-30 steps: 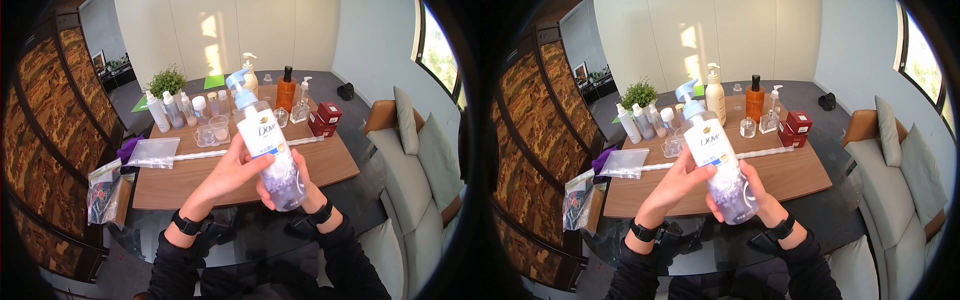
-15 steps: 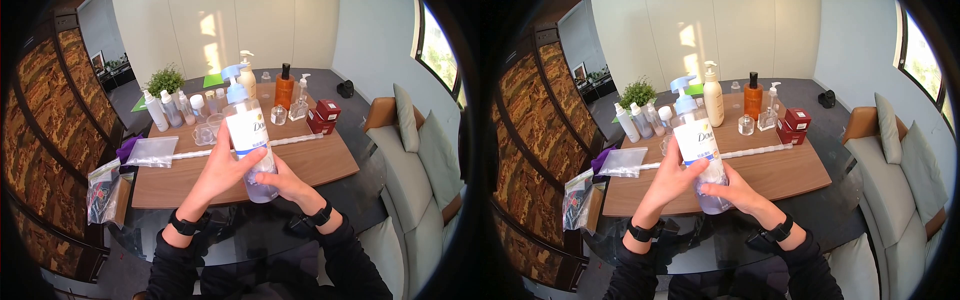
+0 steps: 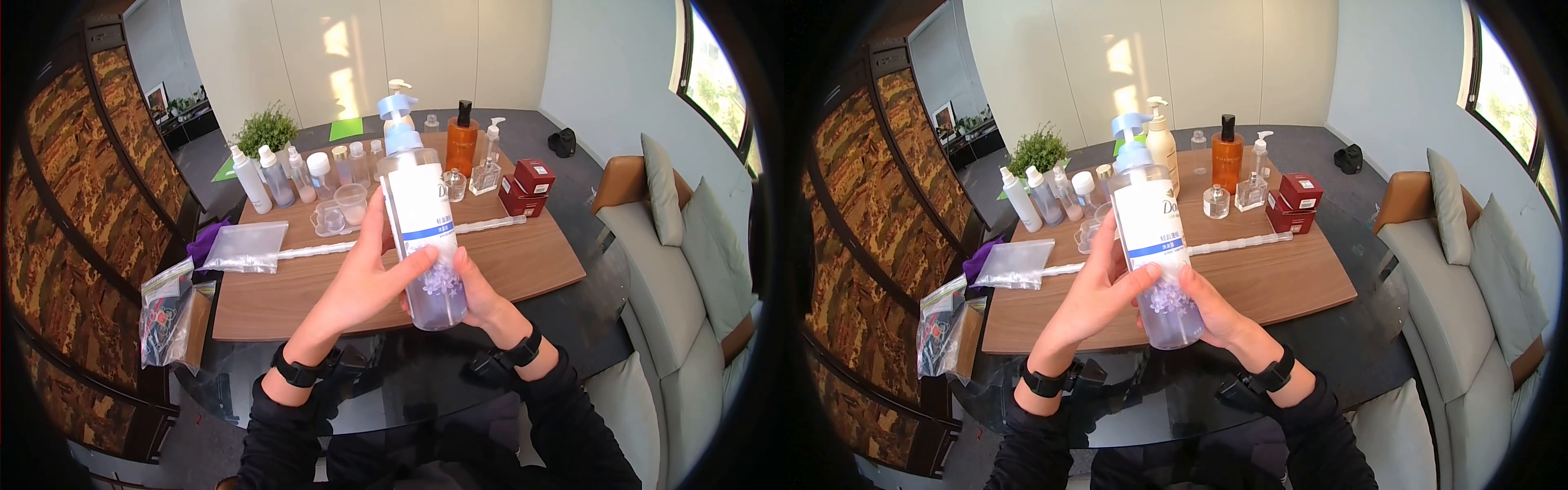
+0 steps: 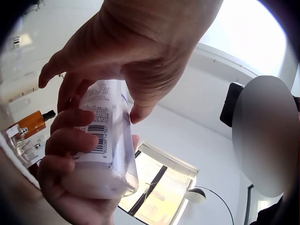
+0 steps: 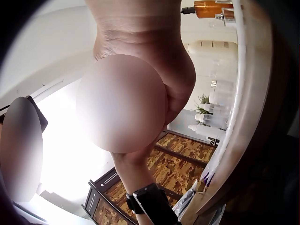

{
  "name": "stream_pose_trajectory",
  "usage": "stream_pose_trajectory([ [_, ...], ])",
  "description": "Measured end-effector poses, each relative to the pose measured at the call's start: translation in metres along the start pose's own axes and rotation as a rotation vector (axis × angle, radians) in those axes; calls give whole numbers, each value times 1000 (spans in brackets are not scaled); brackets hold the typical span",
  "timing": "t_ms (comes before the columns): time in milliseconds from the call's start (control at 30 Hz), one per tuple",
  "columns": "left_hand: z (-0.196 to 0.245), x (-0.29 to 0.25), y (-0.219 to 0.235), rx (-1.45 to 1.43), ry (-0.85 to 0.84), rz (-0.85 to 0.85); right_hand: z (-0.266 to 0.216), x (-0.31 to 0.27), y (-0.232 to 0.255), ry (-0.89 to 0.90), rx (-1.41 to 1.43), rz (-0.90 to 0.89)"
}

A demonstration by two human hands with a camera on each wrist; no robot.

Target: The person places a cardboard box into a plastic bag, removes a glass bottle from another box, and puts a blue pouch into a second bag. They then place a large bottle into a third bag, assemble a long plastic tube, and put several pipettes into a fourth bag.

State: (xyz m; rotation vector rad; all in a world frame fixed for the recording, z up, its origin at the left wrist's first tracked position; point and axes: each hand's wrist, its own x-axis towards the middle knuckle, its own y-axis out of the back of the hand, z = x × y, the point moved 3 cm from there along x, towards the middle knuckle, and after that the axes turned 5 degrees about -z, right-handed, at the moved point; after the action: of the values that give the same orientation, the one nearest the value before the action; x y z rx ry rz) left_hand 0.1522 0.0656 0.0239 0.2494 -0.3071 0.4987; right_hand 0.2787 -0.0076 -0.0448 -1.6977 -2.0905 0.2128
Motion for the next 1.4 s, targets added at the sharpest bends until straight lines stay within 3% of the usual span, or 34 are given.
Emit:
stream_pose_trajectory([
  [533, 6, -2, 1, 35, 81, -34, 3, 2, 3, -16, 21, 10],
  [633, 5, -4, 1, 51, 60, -20, 4, 1, 4, -23, 22, 24],
  [733, -2, -1, 4, 128, -80, -60, 1, 1, 3, -22, 33, 56],
  [833, 10, -6, 0, 64, -10, -67, 1, -1, 6, 6, 88, 50],
  [933, 21, -15, -3, 566, -80, 176, -1, 0, 10, 67, 134, 45],
  [1033, 55, -35, -8, 543, -233, 191, -5, 1, 10, 129, 211, 38],
  [1100, 69, -47, -15, 367, -423, 140, -8, 1, 11, 128, 276, -40],
  [1167, 94, -62, -19, 480, -360, -65, -7, 4, 13, 128, 252, -21],
  [1233, 103, -64, -30, 383, -269, -202, -6, 5, 14, 127, 227, 0],
  [1400, 90, -60, -30, 429, -266, -213, -5, 6, 13, 114, 221, -9],
])
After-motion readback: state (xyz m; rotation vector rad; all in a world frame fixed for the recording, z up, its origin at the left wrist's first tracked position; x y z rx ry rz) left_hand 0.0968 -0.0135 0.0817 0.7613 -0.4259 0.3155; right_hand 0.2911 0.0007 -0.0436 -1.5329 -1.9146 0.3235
